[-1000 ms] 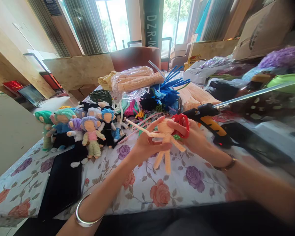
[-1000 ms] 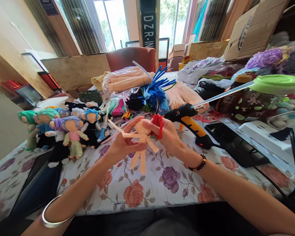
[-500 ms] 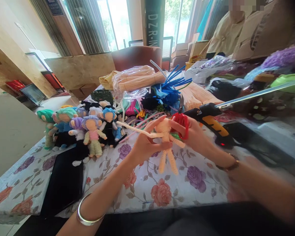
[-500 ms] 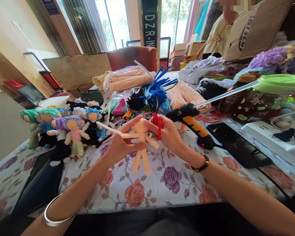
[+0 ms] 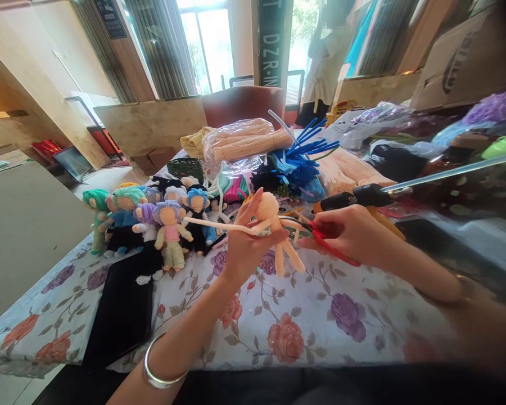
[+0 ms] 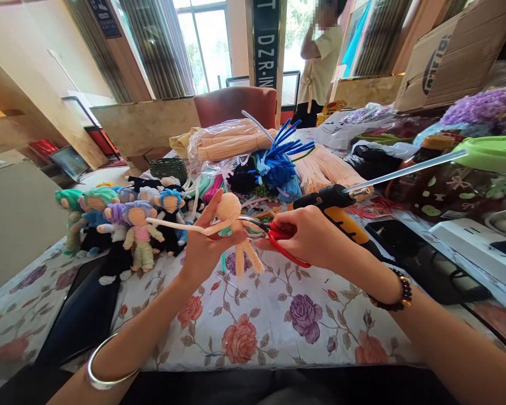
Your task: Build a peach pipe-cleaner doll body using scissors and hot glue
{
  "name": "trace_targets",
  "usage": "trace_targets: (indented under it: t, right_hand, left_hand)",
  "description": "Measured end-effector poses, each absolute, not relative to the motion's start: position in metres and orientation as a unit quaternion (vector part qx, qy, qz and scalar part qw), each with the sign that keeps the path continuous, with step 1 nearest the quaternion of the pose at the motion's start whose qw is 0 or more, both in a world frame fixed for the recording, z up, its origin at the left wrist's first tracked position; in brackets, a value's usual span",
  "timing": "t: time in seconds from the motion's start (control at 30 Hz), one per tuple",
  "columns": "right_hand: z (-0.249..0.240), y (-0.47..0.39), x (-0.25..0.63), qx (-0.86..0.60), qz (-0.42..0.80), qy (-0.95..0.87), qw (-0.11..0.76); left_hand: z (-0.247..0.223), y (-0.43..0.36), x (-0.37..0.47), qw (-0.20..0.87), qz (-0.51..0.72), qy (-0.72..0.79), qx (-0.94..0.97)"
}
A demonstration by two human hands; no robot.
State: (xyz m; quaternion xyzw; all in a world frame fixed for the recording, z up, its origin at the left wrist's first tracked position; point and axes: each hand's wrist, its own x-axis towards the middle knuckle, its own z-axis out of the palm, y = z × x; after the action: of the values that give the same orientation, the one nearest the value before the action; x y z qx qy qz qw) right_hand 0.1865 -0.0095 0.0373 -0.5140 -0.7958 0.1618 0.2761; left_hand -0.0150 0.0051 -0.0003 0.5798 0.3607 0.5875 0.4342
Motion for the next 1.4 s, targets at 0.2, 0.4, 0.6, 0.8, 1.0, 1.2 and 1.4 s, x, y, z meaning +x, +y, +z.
trace_targets:
  t: [0.2,0.4,0.6,0.8,1.0,1.2,1.4]
  right_hand:
    - [0.030,-0.011,0.181,-0.510,0.219,-0.787,0.268]
    - [0.031,-0.015,0.175,-0.513,0.339,-0.746,0.257]
    - [0.022,-0.013,0.174,-0.506,0.324,-0.756,0.260]
    - [0.020,-0.016,0.164,-0.532,0.181,-0.775,0.289]
    - [0.018,-0.020,0.157,-0.548,0.095,-0.772,0.307]
    - [0.015,-0.022,0.156,-0.564,0.046,-0.764,0.312]
    - [0.017,-0.024,0.155,-0.578,0.067,-0.754,0.305]
  left_hand:
    - [0.006,-0.001,-0.012,0.399,0.595,0.378,0.586]
    - [0.008,-0.002,-0.011,0.394,0.593,0.380,0.590]
    - [0.007,-0.002,-0.012,0.368,0.588,0.383,0.610]
    - [0.007,-0.002,-0.012,0.367,0.588,0.400,0.600]
    - [0.005,-0.001,-0.013,0.352,0.589,0.405,0.604]
    - [0.006,-0.001,-0.012,0.347,0.591,0.404,0.606]
    - [0.008,-0.003,-0.011,0.344,0.592,0.394,0.613]
